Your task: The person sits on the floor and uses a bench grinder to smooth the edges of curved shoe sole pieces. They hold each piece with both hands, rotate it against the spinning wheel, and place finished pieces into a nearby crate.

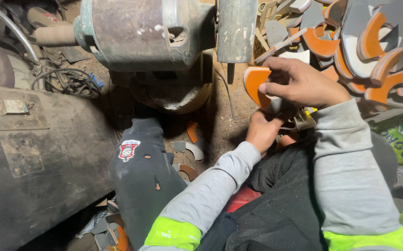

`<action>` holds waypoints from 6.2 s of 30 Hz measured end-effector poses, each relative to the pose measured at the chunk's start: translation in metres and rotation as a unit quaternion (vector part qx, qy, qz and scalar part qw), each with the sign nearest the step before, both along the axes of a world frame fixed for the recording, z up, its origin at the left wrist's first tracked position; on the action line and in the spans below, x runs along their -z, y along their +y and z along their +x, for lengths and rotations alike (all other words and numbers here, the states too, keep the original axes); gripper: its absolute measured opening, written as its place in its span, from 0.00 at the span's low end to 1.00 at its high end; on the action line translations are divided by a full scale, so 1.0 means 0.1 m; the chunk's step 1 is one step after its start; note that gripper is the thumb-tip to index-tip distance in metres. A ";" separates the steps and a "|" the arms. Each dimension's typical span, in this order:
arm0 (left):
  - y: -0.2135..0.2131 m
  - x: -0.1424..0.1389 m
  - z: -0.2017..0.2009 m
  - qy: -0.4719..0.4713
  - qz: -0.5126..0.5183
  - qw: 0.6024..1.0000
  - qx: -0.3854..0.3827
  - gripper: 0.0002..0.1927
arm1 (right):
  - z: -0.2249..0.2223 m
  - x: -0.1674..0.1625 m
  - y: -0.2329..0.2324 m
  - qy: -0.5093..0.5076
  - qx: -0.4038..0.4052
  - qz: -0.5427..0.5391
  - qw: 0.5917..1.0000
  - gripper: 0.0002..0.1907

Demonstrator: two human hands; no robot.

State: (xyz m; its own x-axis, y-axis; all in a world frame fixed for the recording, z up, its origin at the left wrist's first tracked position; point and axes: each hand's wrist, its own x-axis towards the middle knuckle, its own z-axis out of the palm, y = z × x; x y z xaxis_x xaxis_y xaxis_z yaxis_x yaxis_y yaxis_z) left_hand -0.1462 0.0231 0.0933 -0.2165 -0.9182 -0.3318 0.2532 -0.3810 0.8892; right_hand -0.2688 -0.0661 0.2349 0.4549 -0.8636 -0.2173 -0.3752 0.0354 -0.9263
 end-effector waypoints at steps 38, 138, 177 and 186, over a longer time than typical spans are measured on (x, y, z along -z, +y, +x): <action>-0.31 -0.24 0.58 0.353 0.131 0.923 0.083 0.20 | 0.54 0.36 -0.19 0.163 0.189 -0.232 0.940 0.16; -0.19 -0.20 0.55 0.307 0.056 0.949 0.045 0.24 | 0.38 0.25 -0.15 0.000 0.093 -0.087 0.992 0.19; -0.13 -0.36 0.35 -0.041 -0.045 0.996 0.066 0.09 | 0.34 0.19 -0.01 0.010 0.098 0.027 0.995 0.17; -0.35 -0.25 0.38 0.079 0.027 0.994 0.074 0.07 | 0.44 0.38 -0.28 0.032 0.094 -0.127 0.987 0.17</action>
